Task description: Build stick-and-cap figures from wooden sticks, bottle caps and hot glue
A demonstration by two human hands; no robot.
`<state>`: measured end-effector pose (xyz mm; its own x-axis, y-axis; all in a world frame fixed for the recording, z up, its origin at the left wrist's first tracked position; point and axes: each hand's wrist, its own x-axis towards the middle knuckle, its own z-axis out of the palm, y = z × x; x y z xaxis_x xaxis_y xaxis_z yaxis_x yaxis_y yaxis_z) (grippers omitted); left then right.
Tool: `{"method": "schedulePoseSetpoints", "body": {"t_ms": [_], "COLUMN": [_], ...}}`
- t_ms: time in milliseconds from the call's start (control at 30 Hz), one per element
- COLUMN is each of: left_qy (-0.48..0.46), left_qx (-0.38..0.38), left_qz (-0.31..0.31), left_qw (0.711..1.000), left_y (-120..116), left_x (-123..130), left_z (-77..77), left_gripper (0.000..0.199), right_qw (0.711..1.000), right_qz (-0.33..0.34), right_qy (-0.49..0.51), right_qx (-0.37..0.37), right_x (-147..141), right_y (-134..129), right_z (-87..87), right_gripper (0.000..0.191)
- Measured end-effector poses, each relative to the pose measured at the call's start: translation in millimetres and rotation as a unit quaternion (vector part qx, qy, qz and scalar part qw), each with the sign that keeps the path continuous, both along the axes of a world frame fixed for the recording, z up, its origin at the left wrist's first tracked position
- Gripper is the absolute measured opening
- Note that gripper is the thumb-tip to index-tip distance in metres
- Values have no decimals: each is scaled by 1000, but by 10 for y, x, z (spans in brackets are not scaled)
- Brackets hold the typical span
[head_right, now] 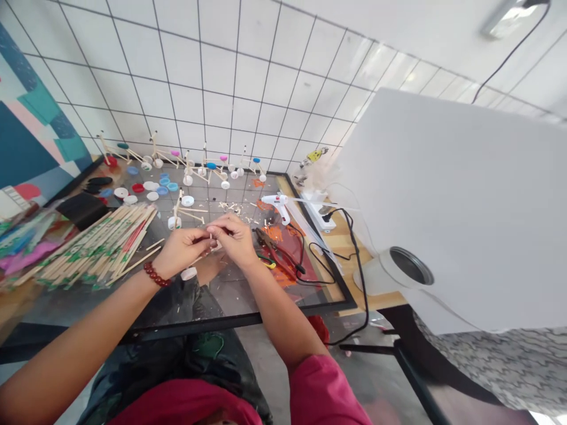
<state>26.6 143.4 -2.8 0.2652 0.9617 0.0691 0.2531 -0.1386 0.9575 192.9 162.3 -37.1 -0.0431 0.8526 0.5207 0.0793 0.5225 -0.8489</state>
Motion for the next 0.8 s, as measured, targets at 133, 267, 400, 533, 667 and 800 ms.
{"method": "schedulePoseSetpoints", "body": {"t_ms": [133,267,400,533,667,800], "left_qy": [-128,-207,-211,-217,-265,-299], "left_qx": [-36,-28,-9,4,-44,-95], "left_qz": [12,26,25,37,21,-6], "left_qw": [991,977,977,975,963,950], "left_y": [48,26,44,56,38,41], "left_x": [-106,-196,-180,-175,-210,-224], "left_z": [-79,-131,-192,-175,-102,-87], "left_gripper": [43,43,40,35,34,45], "right_qw": [983,926,840,812,807,814], "right_qz": [-177,-369,-470,-457,-424,-398], "right_qy": [24,47,-177,-248,-297,-333], "right_qx": [-32,-64,-207,-267,-284,-261], "right_x": [260,752,1197,1383,1360,1288], "right_y": [242,444,544,692,858,913], "right_z": [-57,-48,22,95,130,139], "right_gripper": [35,40,53,60,54,37]}}
